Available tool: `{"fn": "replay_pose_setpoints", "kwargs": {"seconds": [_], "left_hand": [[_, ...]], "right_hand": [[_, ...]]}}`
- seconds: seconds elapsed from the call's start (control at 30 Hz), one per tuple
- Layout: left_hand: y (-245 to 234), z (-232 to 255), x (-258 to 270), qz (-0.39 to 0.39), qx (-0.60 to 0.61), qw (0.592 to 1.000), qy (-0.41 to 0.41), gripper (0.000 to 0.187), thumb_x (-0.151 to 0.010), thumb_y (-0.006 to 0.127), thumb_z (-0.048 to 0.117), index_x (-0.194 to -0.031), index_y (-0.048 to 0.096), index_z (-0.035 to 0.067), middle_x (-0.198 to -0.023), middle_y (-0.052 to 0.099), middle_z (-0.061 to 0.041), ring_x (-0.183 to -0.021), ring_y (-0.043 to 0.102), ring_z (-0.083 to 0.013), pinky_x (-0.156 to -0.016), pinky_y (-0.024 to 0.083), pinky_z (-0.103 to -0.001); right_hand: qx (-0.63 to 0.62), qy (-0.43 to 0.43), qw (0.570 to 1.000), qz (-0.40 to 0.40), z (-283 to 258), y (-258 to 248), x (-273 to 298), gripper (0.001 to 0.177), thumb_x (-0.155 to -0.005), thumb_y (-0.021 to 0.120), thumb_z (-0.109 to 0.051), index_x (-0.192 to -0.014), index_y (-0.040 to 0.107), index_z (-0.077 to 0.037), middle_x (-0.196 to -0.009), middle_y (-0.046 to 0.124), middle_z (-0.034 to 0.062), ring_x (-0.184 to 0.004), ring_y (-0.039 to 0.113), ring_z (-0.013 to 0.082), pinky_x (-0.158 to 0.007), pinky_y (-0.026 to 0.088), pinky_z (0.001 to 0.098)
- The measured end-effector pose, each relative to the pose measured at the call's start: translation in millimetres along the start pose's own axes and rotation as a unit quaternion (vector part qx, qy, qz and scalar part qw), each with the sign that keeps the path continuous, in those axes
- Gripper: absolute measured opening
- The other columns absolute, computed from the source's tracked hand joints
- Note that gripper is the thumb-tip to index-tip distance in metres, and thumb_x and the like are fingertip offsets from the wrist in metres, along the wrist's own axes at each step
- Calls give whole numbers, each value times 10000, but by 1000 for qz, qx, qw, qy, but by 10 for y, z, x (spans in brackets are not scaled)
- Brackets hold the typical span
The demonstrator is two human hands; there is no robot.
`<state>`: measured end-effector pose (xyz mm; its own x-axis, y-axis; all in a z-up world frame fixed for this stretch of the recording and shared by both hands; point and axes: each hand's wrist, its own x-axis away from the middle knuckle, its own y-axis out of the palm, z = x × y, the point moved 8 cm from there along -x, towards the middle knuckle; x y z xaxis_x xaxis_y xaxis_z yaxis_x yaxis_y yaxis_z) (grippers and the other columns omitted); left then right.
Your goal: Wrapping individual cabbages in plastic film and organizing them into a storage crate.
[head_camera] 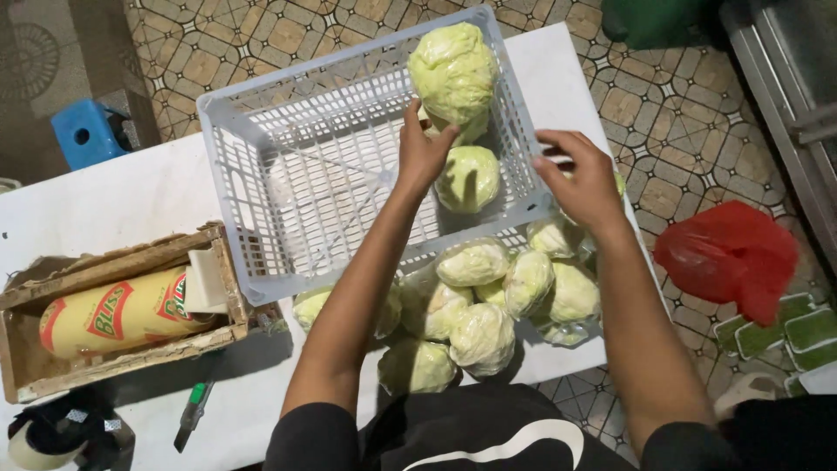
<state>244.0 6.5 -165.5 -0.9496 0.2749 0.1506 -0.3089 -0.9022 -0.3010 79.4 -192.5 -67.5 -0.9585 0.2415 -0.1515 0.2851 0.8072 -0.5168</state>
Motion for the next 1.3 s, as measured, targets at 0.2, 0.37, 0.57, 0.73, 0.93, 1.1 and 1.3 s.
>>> {"fn": "replay_pose_setpoints", "kwargs": {"seconds": [0.2, 0.37, 0.57, 0.73, 0.93, 1.1, 1.3], "left_hand": [[259, 491, 1536, -172, -31, 979, 107, 511, -924, 752, 253, -1381, 576, 105, -1143, 668, -193, -1004, 729, -403, -813, 636, -473], [655, 253, 2442, -246, -153, 950, 113, 584, -918, 704, 289, -1418, 496, 71, -1105, 611, -166, -948, 718, -387, -744, 633, -499], [720, 161, 2652, -207, -167, 953, 145, 517, -969, 573, 131, -1438, 457, -54, -1141, 516, -239, -1002, 632, -522, -766, 596, -557], [630, 97, 2747, -190, -89, 966, 150, 517, -936, 580, 43, -1426, 469, -83, -1177, 499, -253, -1116, 566, -539, -919, 555, -525], [649, 282, 2915, -175, -107, 962, 179, 934, -767, 823, 135, -1537, 317, -23, -1273, 408, -259, -1192, 498, -533, -979, 502, -625], [524, 582, 2860, -114, -36, 960, 252, 1005, -764, 824, 204, -1580, 274, -2, -1356, 370, -309, -1163, 549, -554, -910, 556, -603], [148, 742, 2209, -92, 104, 986, 87, 856, -828, 835, 331, -1492, 372, 54, -1244, 620, -321, -1117, 662, -504, -892, 584, -534]], "right_hand": [[-68, 191, 974, 103, 346, -742, 1303, 374, -1017, 685, -72, -1383, 630, -21, -1184, 681, 227, -995, 663, 283, -796, 574, 387], [-60, 262, 961, 65, 206, -304, 1883, 403, -928, 742, -80, -1326, 686, -52, -1089, 723, 189, -855, 657, 199, -749, 586, 341], [86, 226, 970, 19, -127, 347, 1867, 759, -895, 784, -335, -1482, 455, 16, -1282, 517, 309, -885, 719, 405, -756, 625, 511], [164, 238, 957, -11, -2, 555, 1805, 919, -867, 775, -373, -1556, 323, 33, -1376, 421, 335, -1230, 541, 545, -944, 541, 663], [106, 233, 966, 28, 101, 352, 1893, 816, -778, 780, -313, -1491, 439, -109, -1295, 505, 254, -1241, 553, 511, -1038, 456, 597], [-108, 186, 976, 35, -356, 146, 1781, 684, -911, 737, -128, -1510, 421, -27, -1352, 413, 269, -911, 666, 365, -767, 591, 420], [-59, 85, 995, 5, -723, -49, 1086, 593, -913, 770, -117, -1464, 564, -49, -1379, 481, 220, -873, 655, 247, -696, 542, 335]]}}
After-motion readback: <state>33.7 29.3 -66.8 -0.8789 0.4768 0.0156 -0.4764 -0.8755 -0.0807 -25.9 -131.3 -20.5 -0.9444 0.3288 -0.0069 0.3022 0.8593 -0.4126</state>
